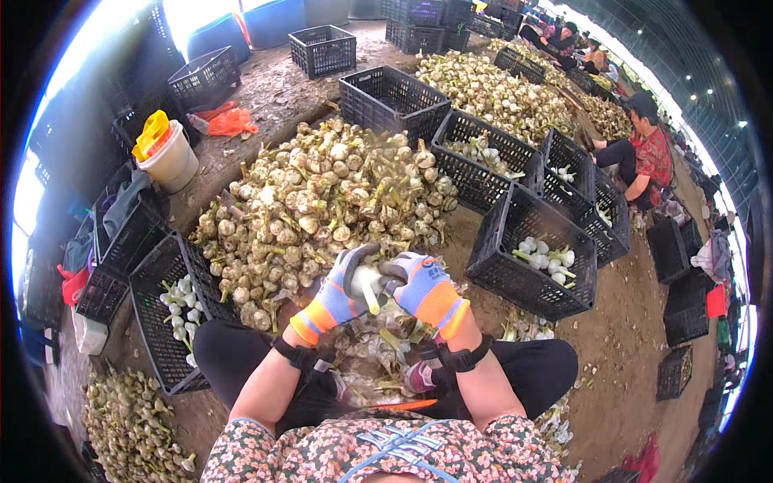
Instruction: The person peels garlic bulbs by hand, removing the outer layers and stems, and places the cleaned garlic into a plastic crate. They discard the peels onto the ground and retrieve more bulbs from a large pile to repeat the process.
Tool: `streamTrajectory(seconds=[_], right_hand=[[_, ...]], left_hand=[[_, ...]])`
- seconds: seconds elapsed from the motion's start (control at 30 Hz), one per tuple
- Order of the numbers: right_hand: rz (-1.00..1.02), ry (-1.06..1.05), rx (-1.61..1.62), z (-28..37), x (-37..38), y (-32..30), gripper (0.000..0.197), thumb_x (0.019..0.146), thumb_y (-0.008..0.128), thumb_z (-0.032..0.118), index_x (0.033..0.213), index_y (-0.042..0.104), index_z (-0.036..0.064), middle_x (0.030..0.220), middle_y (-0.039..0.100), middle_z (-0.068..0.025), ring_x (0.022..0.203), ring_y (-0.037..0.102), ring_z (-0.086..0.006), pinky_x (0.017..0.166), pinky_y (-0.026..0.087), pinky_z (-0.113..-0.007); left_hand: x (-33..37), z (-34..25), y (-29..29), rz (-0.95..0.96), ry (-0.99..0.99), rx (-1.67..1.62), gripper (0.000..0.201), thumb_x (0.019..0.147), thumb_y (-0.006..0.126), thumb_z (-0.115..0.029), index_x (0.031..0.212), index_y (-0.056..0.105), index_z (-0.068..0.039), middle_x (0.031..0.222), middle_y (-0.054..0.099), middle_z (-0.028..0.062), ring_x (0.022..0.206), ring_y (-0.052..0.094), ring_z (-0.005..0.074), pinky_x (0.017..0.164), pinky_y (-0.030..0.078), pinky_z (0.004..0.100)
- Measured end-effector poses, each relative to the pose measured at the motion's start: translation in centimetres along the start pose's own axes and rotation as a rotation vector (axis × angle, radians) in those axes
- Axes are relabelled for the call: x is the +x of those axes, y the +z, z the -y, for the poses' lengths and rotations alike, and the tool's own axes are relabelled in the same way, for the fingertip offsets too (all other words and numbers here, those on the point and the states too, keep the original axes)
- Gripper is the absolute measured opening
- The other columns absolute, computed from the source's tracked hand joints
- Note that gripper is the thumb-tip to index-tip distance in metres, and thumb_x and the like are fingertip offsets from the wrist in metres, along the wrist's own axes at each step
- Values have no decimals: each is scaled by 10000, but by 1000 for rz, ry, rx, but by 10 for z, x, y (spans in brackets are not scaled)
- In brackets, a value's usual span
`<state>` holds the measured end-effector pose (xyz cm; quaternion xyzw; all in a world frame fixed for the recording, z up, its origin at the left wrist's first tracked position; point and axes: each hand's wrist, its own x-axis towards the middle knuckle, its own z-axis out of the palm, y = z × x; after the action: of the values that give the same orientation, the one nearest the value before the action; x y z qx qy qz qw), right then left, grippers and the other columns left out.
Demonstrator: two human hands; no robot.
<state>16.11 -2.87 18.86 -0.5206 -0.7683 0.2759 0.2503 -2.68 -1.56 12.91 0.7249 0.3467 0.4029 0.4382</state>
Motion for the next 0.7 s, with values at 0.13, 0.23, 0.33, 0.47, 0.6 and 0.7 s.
streamTrajectory(seconds=[0.13,0.23,0.33,0.47,0.6,0.7], right_hand=[[-14,33,-146,9,-1,2,249,722,575,133,935,672,49,938,637,-187,899,606,-356,804,487,-408],[-206,-21,-25,-6,2,21,224,714,592,84,917,648,8,894,640,-171,863,624,-324,774,498,-382],[-264,138,725,-4,0,35,138,785,591,10,914,610,-36,808,605,-98,760,582,-192,707,469,-285],[-318,-139,281,13,-4,51,151,783,609,38,913,622,-38,845,615,-129,800,599,-199,736,471,-301],[-501,99,348,-27,6,76,158,738,594,68,876,622,-4,860,606,-166,833,594,-326,740,471,-371],[-517,149,365,-51,14,89,137,763,592,54,883,619,-5,871,625,-150,812,606,-295,735,474,-366]], left_hand=[[-5,-5,1,12,-32,-116,849,655,794,-48,1371,340,1,1196,515,93,1045,521,152,933,414,279],[1,-10,0,-117,-33,-210,769,685,755,-12,1348,365,5,1246,505,113,1083,536,177,936,436,294],[-1,-4,-2,-275,-191,-540,544,848,654,-91,1318,395,-7,1194,546,88,1028,567,161,858,490,298],[-3,-3,5,-453,-464,-942,426,883,646,-253,1205,489,-23,1084,572,61,947,575,151,786,508,300],[-3,17,9,-416,-156,-1234,363,934,549,-310,1125,519,-3,1081,573,119,997,566,209,894,482,383],[-2,25,11,-356,-73,-1227,375,937,533,-330,1091,531,12,1116,569,142,1037,556,239,936,461,396]])
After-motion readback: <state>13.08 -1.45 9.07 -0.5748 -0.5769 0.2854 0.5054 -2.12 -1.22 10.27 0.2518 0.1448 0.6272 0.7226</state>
